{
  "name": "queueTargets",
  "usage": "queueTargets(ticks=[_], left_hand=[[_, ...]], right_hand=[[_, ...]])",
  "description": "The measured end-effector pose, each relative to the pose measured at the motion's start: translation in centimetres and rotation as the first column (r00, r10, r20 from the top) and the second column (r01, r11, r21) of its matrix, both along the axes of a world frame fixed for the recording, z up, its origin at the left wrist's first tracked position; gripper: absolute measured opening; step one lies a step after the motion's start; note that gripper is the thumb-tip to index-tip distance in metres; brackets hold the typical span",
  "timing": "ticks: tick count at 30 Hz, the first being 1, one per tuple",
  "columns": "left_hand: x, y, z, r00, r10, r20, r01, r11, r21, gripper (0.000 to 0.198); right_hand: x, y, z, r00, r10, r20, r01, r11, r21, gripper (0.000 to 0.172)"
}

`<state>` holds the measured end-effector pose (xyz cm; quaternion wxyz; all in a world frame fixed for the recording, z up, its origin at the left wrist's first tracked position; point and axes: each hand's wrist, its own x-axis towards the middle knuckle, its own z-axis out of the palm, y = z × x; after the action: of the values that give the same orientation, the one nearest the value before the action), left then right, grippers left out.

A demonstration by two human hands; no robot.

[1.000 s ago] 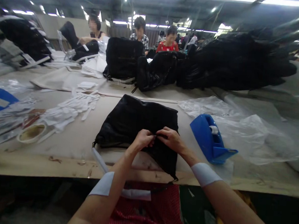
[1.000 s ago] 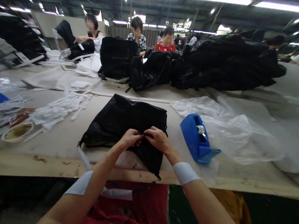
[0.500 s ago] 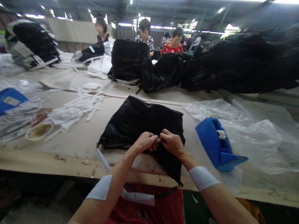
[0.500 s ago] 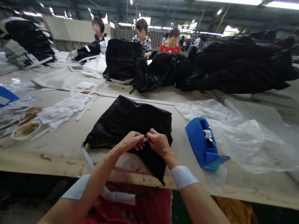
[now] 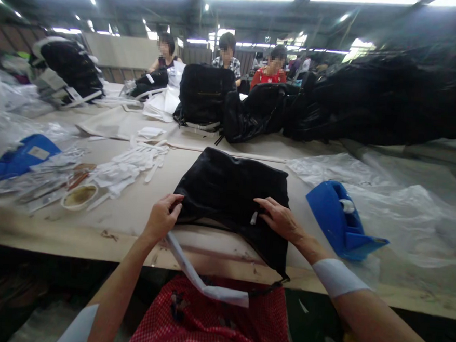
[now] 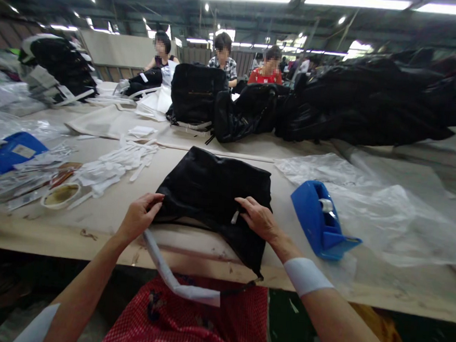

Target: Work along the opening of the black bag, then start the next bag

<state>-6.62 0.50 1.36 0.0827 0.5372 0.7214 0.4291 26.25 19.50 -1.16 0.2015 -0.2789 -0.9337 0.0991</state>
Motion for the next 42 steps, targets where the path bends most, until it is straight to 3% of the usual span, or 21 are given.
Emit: queueTargets(ticks=[3,6,9,12,16,21,30,34,38,40,42], left_hand=[[1.0,0.3,0.1,0.993,-0.049,-0.112,0.050,0.999,0.000,0.024],[3.9,1.9,0.8,0.982,-0.115,-0.150,0.110,0.993,-0.038,0.025],[8.9,4.4,1.3,0.957,-0.204,-0.205,0.162,0.966,-0.202,0.020],[14.7,6.9,1.2,0.930,-0.231,-0.287,0.125,0.930,-0.346,0.016],[19.3,9.4,0.2,0.907,-0.261,-0.330,0.120,0.913,-0.391,0.021],[18.6,10.1,-0.3,0.899,-0.232,-0.372,0.089,0.927,-0.364,0.024],[18.5,10.8,-0.3,0.833,-0.269,-0.483,0.093,0.929,-0.358,0.020],[16.1,10.7,0.6,0.830,-0.208,-0.517,0.013,0.935,-0.355,0.020],[12.4,10.0,1.5,0.859,-0.187,-0.477,-0.005,0.928,-0.373,0.017],[11.7,9.8,1.5,0.886,-0.218,-0.408,0.045,0.918,-0.393,0.018],[12.1,9.9,1.2,0.919,-0.209,-0.333,0.064,0.916,-0.396,0.018]], right_hand=[[1.5,-1.1,1.0,0.980,-0.183,-0.082,0.187,0.981,0.045,0.035],[3.2,-2.7,0.5,0.881,-0.424,-0.209,0.449,0.889,0.093,0.033],[4.1,-4.5,-1.5,0.754,-0.610,-0.244,0.614,0.786,-0.072,0.054],[4.0,-5.9,-3.1,0.705,-0.676,-0.215,0.625,0.735,-0.264,0.073],[3.4,-7.0,-2.7,0.746,-0.595,-0.299,0.526,0.802,-0.282,0.064],[3.4,-7.5,-1.7,0.773,-0.525,-0.356,0.445,0.849,-0.285,0.059],[3.1,-7.6,-3.2,0.765,-0.534,-0.359,0.458,0.844,-0.280,0.060],[3.4,-7.5,-3.7,0.757,-0.551,-0.350,0.486,0.834,-0.261,0.061],[3.2,-7.2,-3.3,0.772,-0.548,-0.322,0.553,0.829,-0.083,0.047],[2.5,-7.0,-2.2,0.790,-0.548,-0.277,0.587,0.805,0.082,0.036],[1.5,-6.7,-0.8,0.840,-0.499,-0.213,0.539,0.816,0.211,0.027]])
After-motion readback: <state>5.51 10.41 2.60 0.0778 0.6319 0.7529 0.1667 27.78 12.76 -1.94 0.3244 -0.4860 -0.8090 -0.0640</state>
